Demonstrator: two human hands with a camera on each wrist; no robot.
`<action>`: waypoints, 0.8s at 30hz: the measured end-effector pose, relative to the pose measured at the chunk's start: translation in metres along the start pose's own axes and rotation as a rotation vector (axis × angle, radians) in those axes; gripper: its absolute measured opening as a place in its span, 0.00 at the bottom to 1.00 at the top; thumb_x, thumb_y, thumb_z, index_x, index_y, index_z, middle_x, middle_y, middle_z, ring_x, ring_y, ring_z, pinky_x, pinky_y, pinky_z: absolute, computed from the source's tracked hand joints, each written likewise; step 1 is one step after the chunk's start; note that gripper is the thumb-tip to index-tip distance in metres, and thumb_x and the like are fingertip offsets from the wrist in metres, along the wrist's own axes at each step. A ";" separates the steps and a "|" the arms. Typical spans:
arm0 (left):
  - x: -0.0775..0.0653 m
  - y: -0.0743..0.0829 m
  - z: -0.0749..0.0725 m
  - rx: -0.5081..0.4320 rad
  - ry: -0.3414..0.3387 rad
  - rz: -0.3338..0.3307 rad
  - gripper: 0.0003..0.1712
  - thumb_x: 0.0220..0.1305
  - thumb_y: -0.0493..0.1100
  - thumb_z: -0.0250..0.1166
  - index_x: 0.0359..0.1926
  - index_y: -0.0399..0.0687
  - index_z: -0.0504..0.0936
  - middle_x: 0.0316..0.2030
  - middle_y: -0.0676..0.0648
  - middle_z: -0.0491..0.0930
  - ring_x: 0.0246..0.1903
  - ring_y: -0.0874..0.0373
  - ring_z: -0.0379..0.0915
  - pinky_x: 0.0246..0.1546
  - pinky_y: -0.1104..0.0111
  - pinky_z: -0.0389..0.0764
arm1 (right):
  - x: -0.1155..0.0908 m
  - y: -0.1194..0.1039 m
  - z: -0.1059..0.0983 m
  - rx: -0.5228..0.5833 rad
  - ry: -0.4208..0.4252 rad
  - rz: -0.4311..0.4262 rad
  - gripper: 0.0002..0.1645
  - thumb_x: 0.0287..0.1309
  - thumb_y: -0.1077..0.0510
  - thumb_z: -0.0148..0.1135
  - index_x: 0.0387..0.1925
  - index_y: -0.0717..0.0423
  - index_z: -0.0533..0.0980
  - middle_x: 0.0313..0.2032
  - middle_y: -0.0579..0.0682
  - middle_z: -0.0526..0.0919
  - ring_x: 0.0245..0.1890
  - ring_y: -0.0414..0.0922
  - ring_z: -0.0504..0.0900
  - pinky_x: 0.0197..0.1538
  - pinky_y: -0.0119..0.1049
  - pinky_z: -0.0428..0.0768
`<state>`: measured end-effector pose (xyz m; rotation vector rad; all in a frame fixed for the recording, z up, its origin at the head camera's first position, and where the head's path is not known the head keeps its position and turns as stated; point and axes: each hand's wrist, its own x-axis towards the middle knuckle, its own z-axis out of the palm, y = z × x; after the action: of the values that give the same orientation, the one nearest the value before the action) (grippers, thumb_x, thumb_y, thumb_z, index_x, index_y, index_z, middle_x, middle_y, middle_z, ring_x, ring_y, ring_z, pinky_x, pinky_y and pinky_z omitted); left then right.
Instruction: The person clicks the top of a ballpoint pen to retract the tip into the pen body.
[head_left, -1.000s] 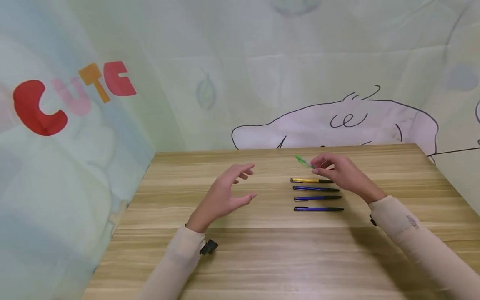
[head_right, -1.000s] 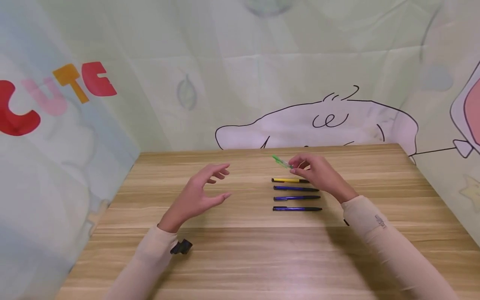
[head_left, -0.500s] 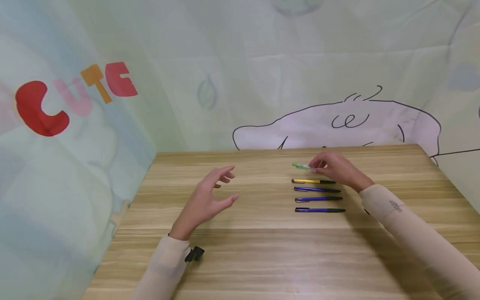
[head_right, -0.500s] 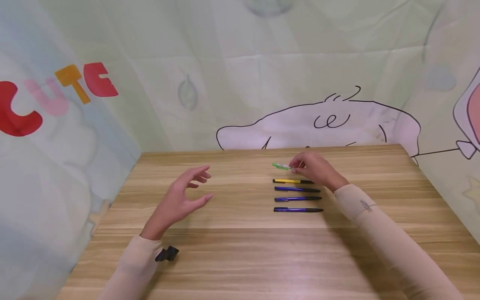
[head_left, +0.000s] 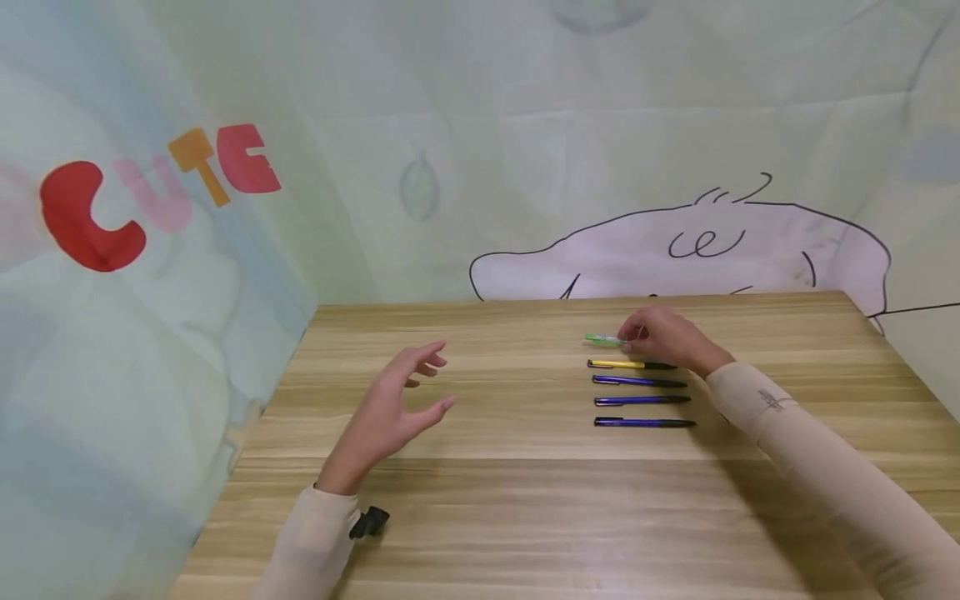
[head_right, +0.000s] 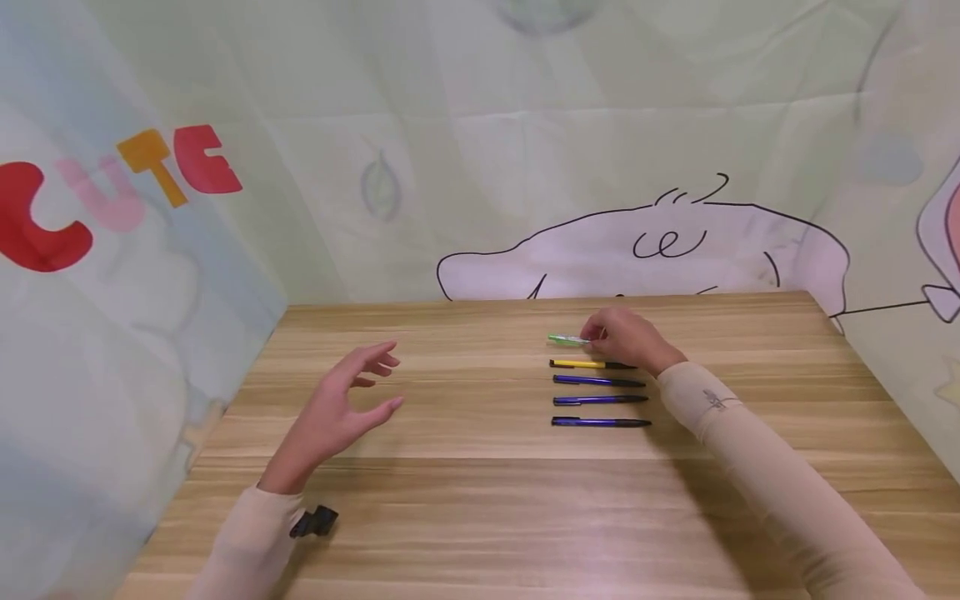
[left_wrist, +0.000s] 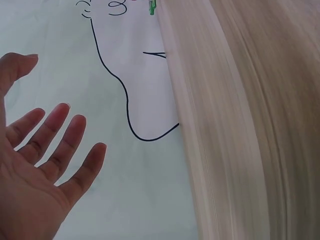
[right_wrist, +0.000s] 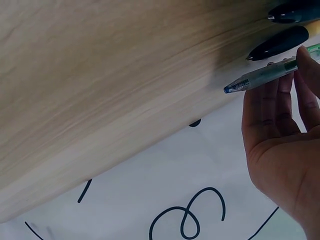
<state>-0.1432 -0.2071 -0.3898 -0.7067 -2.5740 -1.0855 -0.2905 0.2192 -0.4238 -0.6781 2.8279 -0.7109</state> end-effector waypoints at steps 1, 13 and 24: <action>-0.001 0.000 -0.001 0.002 0.002 0.000 0.43 0.60 0.42 0.75 0.74 0.56 0.67 0.56 0.49 0.79 0.54 0.53 0.77 0.51 0.50 0.82 | 0.001 0.001 0.001 -0.001 0.000 -0.003 0.08 0.63 0.61 0.70 0.44 0.57 0.86 0.40 0.49 0.87 0.41 0.46 0.82 0.49 0.49 0.83; -0.008 -0.005 -0.006 0.019 0.013 -0.012 0.44 0.59 0.41 0.76 0.73 0.56 0.67 0.56 0.49 0.79 0.54 0.52 0.77 0.50 0.50 0.82 | 0.004 0.005 0.003 -0.025 -0.003 -0.043 0.08 0.62 0.63 0.69 0.43 0.57 0.85 0.40 0.50 0.87 0.42 0.48 0.83 0.50 0.50 0.83; -0.012 -0.010 -0.007 0.037 0.015 -0.009 0.44 0.58 0.40 0.76 0.73 0.55 0.68 0.55 0.47 0.79 0.53 0.51 0.78 0.49 0.49 0.82 | -0.012 -0.002 0.000 -0.110 0.043 -0.037 0.09 0.62 0.59 0.70 0.44 0.55 0.86 0.40 0.49 0.85 0.43 0.49 0.82 0.49 0.51 0.83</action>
<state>-0.1382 -0.2226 -0.3957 -0.6762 -2.5803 -1.0387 -0.2789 0.2232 -0.4229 -0.7423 2.9183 -0.5856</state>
